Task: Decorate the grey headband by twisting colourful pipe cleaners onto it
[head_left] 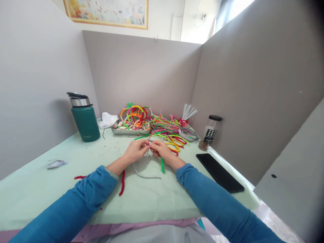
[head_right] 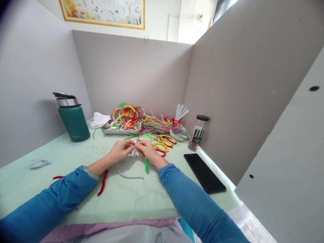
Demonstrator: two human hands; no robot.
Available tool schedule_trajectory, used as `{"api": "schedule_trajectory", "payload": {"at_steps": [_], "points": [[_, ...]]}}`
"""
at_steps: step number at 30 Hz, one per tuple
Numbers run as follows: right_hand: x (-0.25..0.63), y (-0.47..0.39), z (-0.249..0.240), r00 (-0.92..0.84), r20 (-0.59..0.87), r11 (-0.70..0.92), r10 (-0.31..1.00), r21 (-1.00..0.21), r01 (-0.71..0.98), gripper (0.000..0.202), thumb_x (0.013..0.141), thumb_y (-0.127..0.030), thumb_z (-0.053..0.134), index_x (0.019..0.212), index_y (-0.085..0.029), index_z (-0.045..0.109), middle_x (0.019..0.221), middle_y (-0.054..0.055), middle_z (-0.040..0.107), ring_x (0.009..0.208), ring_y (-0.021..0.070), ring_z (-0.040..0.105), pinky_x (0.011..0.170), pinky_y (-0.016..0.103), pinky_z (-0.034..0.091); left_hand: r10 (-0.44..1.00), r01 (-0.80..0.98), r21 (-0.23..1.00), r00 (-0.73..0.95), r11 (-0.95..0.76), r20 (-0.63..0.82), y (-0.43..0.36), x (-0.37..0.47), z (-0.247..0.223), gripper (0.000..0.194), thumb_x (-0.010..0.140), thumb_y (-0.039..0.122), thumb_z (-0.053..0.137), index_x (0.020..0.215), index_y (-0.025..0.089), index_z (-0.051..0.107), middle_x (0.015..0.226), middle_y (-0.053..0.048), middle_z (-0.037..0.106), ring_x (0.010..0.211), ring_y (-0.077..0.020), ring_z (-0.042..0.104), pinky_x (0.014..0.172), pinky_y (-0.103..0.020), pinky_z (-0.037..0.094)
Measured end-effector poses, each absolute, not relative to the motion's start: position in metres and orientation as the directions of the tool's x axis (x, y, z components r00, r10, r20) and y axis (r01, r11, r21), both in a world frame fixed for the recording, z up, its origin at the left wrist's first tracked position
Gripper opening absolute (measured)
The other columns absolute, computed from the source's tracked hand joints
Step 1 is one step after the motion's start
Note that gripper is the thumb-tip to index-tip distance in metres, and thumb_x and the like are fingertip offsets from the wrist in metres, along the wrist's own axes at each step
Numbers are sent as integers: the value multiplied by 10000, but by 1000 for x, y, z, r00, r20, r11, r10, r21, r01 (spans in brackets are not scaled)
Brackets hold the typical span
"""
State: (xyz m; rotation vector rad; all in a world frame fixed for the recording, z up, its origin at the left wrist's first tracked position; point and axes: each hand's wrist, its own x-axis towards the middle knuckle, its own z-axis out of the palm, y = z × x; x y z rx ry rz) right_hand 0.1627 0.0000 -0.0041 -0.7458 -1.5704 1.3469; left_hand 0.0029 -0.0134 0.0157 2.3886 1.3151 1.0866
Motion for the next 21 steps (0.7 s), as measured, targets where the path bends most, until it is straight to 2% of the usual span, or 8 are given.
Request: {"api": "schedule_trajectory", "payload": {"at_steps": [8,21], "points": [[163,-1,-2,-397,240,218,886,-971,-99,264,710,-399,574,673,-170,447,541,-56,448,390,43,354,363,186,229,799,653,476,379,-588,467,-16,3,18,300,801,385,442,820,170,651,524,25,560,486,-89,446,496,-182,315],[163,0,-5,-399,258,237,880,-966,-101,282,730,-425,559,668,-172,450,526,-59,440,388,45,343,369,185,235,784,644,465,392,-608,482,-17,4,19,266,807,360,442,861,169,619,535,28,557,483,-88,447,507,-182,320]]}}
